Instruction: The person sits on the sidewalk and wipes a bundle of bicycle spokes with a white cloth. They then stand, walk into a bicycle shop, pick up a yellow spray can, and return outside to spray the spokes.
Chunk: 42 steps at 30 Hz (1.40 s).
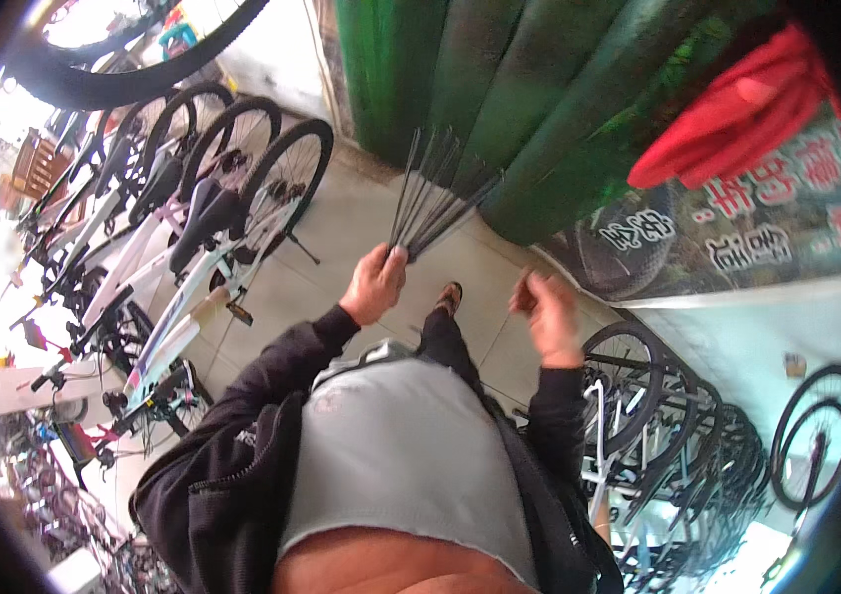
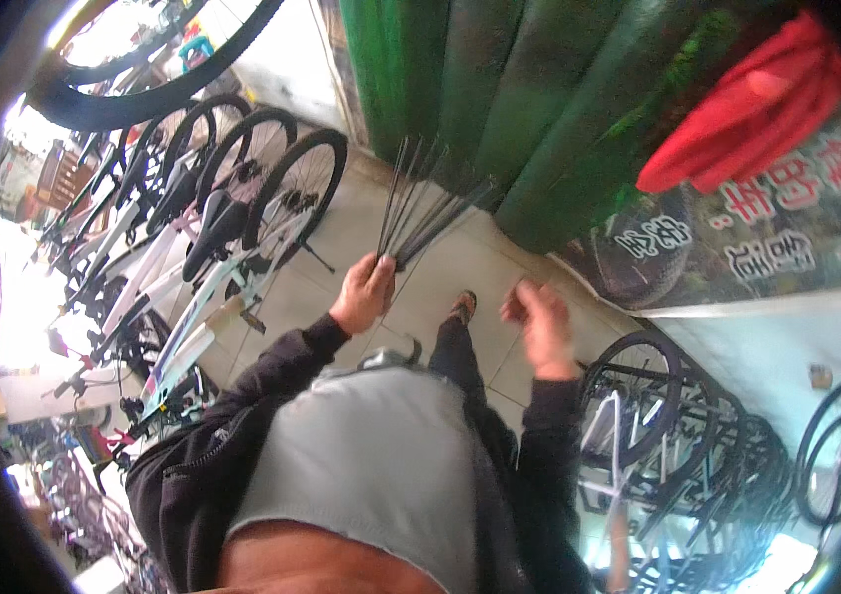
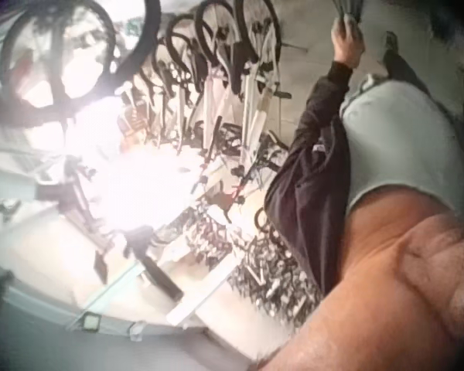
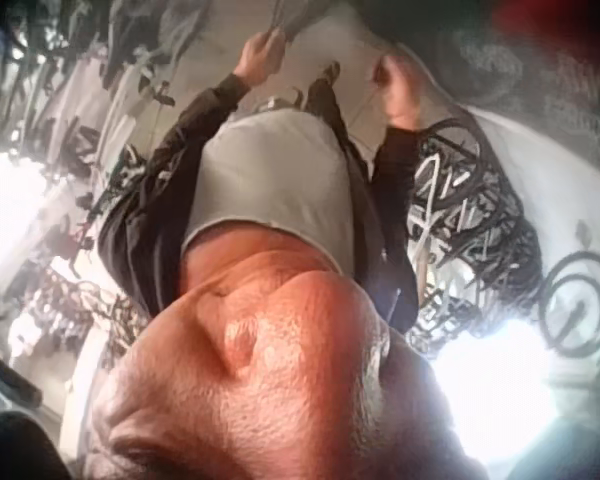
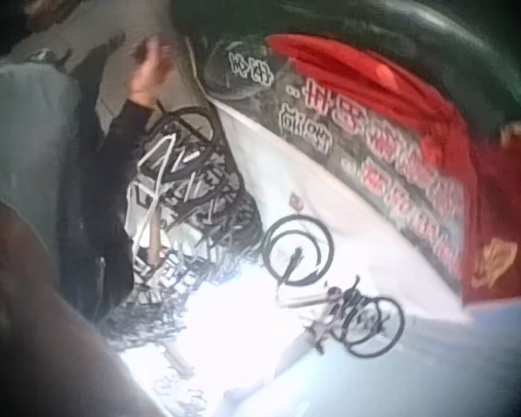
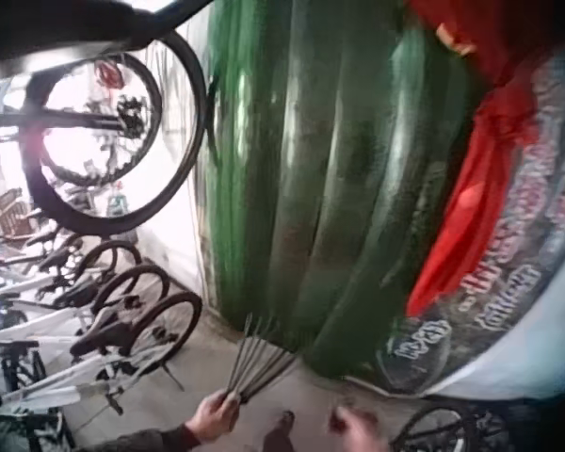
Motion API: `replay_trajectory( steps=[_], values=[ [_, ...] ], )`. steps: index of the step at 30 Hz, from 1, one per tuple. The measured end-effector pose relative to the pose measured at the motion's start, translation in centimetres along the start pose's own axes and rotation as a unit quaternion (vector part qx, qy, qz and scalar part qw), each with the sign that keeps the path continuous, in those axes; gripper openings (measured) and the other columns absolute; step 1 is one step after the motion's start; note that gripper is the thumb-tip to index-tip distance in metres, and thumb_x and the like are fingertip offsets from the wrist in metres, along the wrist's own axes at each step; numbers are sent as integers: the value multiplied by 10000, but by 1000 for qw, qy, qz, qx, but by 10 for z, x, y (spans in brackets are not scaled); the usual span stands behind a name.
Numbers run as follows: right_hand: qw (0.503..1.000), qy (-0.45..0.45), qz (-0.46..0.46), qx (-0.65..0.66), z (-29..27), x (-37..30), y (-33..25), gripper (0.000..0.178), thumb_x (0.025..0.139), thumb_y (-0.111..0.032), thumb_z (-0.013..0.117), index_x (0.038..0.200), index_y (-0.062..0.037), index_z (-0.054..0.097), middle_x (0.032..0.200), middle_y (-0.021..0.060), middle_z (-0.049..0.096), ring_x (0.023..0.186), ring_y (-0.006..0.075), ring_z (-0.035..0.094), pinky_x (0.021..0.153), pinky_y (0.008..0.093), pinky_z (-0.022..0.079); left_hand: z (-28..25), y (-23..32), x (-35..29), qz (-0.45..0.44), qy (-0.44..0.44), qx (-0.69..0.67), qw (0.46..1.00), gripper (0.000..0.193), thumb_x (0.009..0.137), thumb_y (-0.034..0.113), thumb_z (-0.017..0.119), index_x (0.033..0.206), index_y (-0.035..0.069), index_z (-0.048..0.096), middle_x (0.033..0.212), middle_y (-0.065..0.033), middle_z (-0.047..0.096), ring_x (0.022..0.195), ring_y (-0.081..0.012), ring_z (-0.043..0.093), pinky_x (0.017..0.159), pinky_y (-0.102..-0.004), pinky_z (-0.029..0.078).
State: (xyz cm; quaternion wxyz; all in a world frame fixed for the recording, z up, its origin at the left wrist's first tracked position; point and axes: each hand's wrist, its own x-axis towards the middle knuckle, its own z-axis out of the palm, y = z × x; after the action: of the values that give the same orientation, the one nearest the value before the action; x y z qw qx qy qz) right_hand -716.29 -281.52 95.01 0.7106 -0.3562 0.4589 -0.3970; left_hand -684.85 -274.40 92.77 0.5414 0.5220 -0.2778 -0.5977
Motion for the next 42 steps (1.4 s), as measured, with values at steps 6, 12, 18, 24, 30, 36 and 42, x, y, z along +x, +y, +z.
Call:
replay_trajectory(
  steps=[6,12,18,24,30,36,42],
  values=[
    [994,-42,-95,-32,27,233,-160,252,1042,-204,654,1209,-21,701,1002,55,713,818,153,665,733,296,534,22,27,114,-6,69,56,996,326,1131,346,519,928,91,497,685,54,469,550,-52,423,476,-259,356],
    [909,-286,-147,-263,143,469,-223,363,1046,-204,652,1358,-18,646,1113,33,729,956,109,675,842,282,542,37,29,253,9,66,74,995,293,1129,298,535,943,74,510,752,61,482,668,-48,410,569,-262,367],
    [848,131,-290,-423,109,696,-277,499,990,-205,685,1447,-41,568,1191,59,717,1088,176,661,953,339,528,42,82,430,69,-76,201,974,256,1100,258,597,1097,3,592,843,-10,542,764,-124,514,670,-324,467],
    [863,33,-372,-339,109,788,-421,632,978,-129,639,1562,-12,426,1384,167,619,1245,267,613,1013,395,513,45,150,581,178,-121,389,896,335,1057,327,622,1167,11,637,916,-185,667,795,-249,656,708,-442,511],
    [880,187,-308,-309,-41,906,-530,626,977,-245,725,1494,33,507,1347,160,640,1163,275,667,1017,417,525,77,221,665,10,-46,407,912,387,1063,381,597,1203,26,663,917,-166,684,862,-266,675,770,-427,540],
    [964,195,-122,-135,-190,1008,-588,508,1066,-198,583,1498,40,465,1463,195,566,1250,312,645,1034,384,539,36,169,735,181,106,464,861,300,1079,362,583,1179,85,639,951,-143,703,845,-217,667,734,-367,532],
    [985,158,57,-34,-420,1188,-569,367,1081,-265,571,1384,-59,562,1275,111,671,1048,261,691,913,356,586,90,245,860,-124,320,11,939,265,1079,425,595,1033,164,601,791,21,588,623,-87,533,504,-252,404]
  ],
)
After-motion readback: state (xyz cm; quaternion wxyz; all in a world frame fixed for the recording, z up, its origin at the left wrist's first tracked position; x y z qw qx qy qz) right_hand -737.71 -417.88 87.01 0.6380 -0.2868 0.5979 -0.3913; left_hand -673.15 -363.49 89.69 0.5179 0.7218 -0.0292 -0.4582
